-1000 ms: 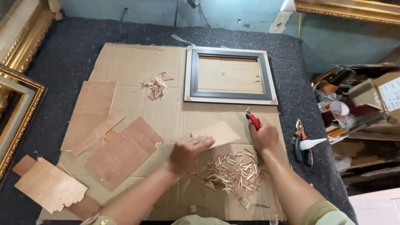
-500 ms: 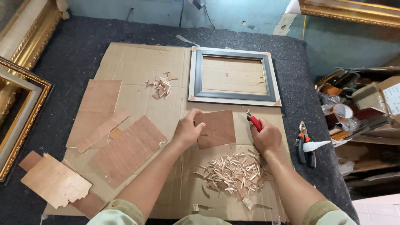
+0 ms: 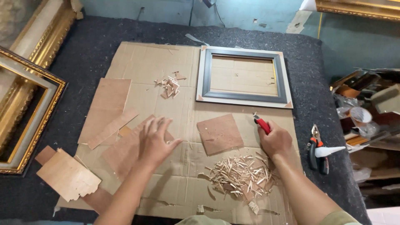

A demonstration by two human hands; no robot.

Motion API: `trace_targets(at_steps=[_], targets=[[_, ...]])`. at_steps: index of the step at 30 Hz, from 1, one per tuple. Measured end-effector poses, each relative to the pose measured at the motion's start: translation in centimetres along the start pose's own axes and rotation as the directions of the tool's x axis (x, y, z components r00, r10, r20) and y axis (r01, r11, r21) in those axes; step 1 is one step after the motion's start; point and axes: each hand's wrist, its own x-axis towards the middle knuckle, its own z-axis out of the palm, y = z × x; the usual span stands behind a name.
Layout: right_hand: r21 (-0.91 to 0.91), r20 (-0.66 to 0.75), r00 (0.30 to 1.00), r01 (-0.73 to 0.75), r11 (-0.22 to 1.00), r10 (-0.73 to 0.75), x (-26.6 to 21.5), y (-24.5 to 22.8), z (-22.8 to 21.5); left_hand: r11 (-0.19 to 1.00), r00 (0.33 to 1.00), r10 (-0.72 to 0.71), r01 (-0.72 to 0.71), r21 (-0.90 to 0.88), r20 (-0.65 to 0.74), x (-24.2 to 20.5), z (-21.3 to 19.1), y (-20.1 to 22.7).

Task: Using a utility knife to shave thin strips of wood from small rectangular panels on a cardboard-covered workbench.

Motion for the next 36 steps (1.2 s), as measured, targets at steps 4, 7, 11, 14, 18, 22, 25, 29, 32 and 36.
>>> trace_targets(at_steps=[4, 7, 11, 14, 18, 22, 25, 29, 32, 36], targets=[[-0.044, 0.031, 1.000, 0.005, 0.999, -0.004, -0.4, -0.3, -0.4, 0.985, 0.986, -0.153, 0.147, 0.094, 0.062, -2.2, -4.8, -2.1], [-0.044, 0.043, 0.999, 0.025, 0.999, -0.023, -0.5, -0.7, -0.7, 0.916, 0.877, -0.382, 0.319, 0.242, 0.292, -2.9, -5.5, -4.3], [-0.090, 0.059, 0.998, 0.017, 0.996, -0.012, -0.5, -0.5, -0.3, 0.927, 0.893, -0.355, 0.298, 0.225, 0.278, -3.6, -4.8, -5.1], [-0.107, 0.056, 0.998, 0.012, 0.994, -0.006, -0.6, -0.6, -0.3, 0.943, 0.929, -0.301, 0.256, 0.214, 0.216, -3.8, -3.9, -6.0], [-0.136, 0.051, 0.999, 0.003, 0.991, 0.004, -0.6, -0.6, -0.5, 0.949, 0.942, -0.259, 0.207, 0.236, 0.215, -3.6, -3.8, -5.1], [-0.128, 0.045, 0.999, -0.010, 0.992, 0.016, -0.8, -0.9, -0.5, 0.969, 0.942, -0.220, 0.182, 0.166, 0.253, -3.2, -3.6, -1.9], [-0.121, 0.049, 0.998, -0.021, 0.992, 0.027, -0.4, -0.7, -0.4, 0.994, 0.950, -0.107, 0.095, 0.057, 0.293, -2.1, -2.2, 0.8], [-0.119, 0.054, 0.998, -0.017, 0.993, 0.024, -0.3, -0.7, -0.3, 0.997, 0.968, 0.073, -0.078, 0.012, 0.238, -0.3, 1.1, 3.0], [-0.098, 0.063, 0.998, -0.019, 0.995, 0.025, -0.6, -0.8, -0.4, 0.989, 0.959, 0.136, -0.147, 0.025, 0.248, 0.8, 3.1, 4.1], [-0.076, 0.043, 0.999, 0.000, 0.997, 0.003, -0.7, -1.1, -0.9, 0.978, 0.943, 0.183, -0.204, 0.048, 0.278, 1.5, 4.1, 5.0]])
